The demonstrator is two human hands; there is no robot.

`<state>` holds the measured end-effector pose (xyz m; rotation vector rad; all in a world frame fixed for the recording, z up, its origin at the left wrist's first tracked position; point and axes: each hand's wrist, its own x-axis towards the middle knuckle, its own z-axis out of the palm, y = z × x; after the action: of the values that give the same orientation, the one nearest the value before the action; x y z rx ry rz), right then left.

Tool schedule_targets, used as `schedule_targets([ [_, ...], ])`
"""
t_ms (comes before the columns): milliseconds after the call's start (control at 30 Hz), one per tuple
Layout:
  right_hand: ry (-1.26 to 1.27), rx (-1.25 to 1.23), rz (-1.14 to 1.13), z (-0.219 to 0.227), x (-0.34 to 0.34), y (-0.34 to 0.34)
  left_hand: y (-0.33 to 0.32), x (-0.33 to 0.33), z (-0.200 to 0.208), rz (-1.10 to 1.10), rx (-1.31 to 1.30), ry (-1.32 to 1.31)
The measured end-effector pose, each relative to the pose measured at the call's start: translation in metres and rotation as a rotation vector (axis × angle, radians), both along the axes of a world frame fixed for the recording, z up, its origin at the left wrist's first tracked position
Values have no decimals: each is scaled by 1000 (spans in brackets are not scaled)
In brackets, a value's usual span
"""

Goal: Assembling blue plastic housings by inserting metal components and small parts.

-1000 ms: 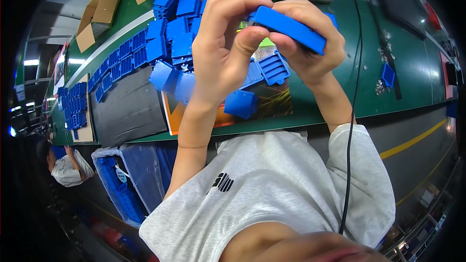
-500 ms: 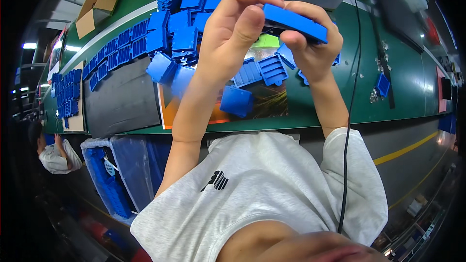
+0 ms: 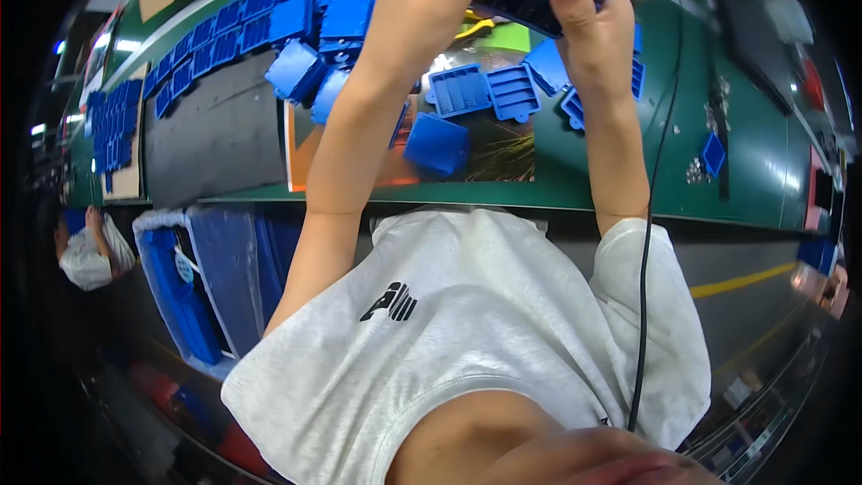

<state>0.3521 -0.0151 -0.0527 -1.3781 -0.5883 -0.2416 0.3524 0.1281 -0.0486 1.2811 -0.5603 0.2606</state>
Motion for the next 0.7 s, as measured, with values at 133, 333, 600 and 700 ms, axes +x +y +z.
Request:
schedule_targets([
  [133, 299, 77, 203, -20, 11, -2, 8, -2, -15, 139, 39, 100],
  [333, 509, 138, 372, -20, 0, -7, 26, -29, -39, 190, 89, 87],
  [600, 445, 404, 130, 10, 32, -36, 32, -20, -97, 496, 1017, -211],
  [700, 481, 400, 91, 10, 31, -43, 16, 13, -125, 578, 1318, -418],
])
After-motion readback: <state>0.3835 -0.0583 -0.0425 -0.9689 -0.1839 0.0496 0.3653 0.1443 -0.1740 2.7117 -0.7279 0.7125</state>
